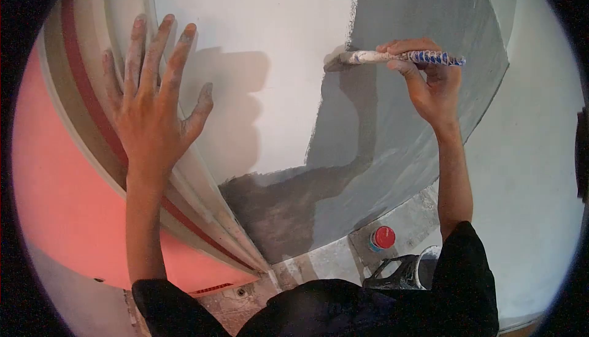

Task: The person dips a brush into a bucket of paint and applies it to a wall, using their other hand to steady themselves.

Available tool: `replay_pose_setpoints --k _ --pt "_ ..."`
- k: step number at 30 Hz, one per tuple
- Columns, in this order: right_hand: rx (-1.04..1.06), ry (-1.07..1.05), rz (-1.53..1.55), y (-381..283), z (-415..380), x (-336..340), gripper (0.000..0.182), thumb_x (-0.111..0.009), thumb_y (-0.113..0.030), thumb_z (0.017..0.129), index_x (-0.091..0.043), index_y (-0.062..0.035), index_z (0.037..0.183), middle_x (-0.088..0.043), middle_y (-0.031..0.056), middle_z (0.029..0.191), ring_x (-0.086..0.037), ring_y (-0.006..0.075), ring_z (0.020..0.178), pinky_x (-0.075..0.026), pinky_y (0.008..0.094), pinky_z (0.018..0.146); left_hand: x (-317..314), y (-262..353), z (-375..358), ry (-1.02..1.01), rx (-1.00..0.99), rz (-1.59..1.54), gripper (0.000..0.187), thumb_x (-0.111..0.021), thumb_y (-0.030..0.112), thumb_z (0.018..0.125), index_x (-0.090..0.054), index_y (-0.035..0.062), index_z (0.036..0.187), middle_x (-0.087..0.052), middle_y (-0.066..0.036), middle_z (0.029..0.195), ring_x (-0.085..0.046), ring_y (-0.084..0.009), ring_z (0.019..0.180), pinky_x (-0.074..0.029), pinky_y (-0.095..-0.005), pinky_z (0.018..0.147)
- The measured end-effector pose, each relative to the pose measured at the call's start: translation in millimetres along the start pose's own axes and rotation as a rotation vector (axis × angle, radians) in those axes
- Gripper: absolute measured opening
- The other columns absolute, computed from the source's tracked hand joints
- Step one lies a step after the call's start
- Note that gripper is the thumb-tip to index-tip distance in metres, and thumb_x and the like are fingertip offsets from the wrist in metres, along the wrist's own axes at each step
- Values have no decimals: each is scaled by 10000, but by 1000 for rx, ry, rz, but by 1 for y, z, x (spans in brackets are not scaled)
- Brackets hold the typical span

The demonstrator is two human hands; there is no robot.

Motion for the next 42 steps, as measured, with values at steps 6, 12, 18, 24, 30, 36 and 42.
replay_pose_setpoints --k 6,12,18,24,30,36,42 --pt "83 118 -6 5 20 1 79 -728 -43 879 -742 -33 956 -758 69 950 -730 155 867 -611 304 747 -1 1 0 19 -3 0 762 -719 318 758 -466 322 1476 -456 38 1531 -326 -229 1479 -196 -576 1210" --pt "189 132 -93 1 33 9 85 -704 -19 891 -731 -39 969 -753 74 967 -727 173 899 -614 311 754 -2 1 -1 1 -6 -1 753 -719 316 757 -475 313 1469 -454 34 1533 -328 -233 1478 -195 -578 1210" --pt "127 141 1 -16 3 10 117 -713 -2 866 -744 -45 970 -761 82 963 -734 160 870 -593 287 741 -1 1 -1 9 -2 1 741 -713 315 762 -480 305 1465 -455 33 1529 -322 -231 1480 -191 -579 1213" --pt "-99 -113 93 9 -42 -25 132 -695 37 860 -715 -27 974 -744 116 1003 -728 239 969 -604 367 818 0 1 -1 8 6 -34 721 -709 313 762 -499 295 1452 -461 31 1522 -315 -225 1483 -188 -576 1217" --pt "29 55 -8 18 -5 -11 113 -690 -23 855 -739 -29 956 -758 105 959 -742 184 868 -592 308 781 -2 1 -1 12 2 -45 702 -702 314 771 -509 294 1445 -470 29 1515 -321 -223 1481 -188 -575 1217" --pt "206 215 -38 -6 44 22 123 -678 19 886 -737 -29 981 -759 91 971 -736 174 886 -601 316 773 -1 2 0 11 -6 -16 704 -707 318 767 -510 290 1442 -474 29 1512 -325 -222 1479 -185 -577 1219" --pt "32 17 18 -21 -38 -7 183 -672 56 834 -723 -28 988 -762 109 974 -739 188 879 -598 332 780 0 3 -1 17 2 -31 710 -711 313 767 -504 282 1445 -480 23 1505 -329 -223 1476 -188 -577 1218"
Point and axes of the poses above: each hand's wrist, its own z-axis towards the middle knuckle, its own x-axis out of the back of the hand, y = z × x, the point moved 5 cm from there along z, towards the middle knuckle
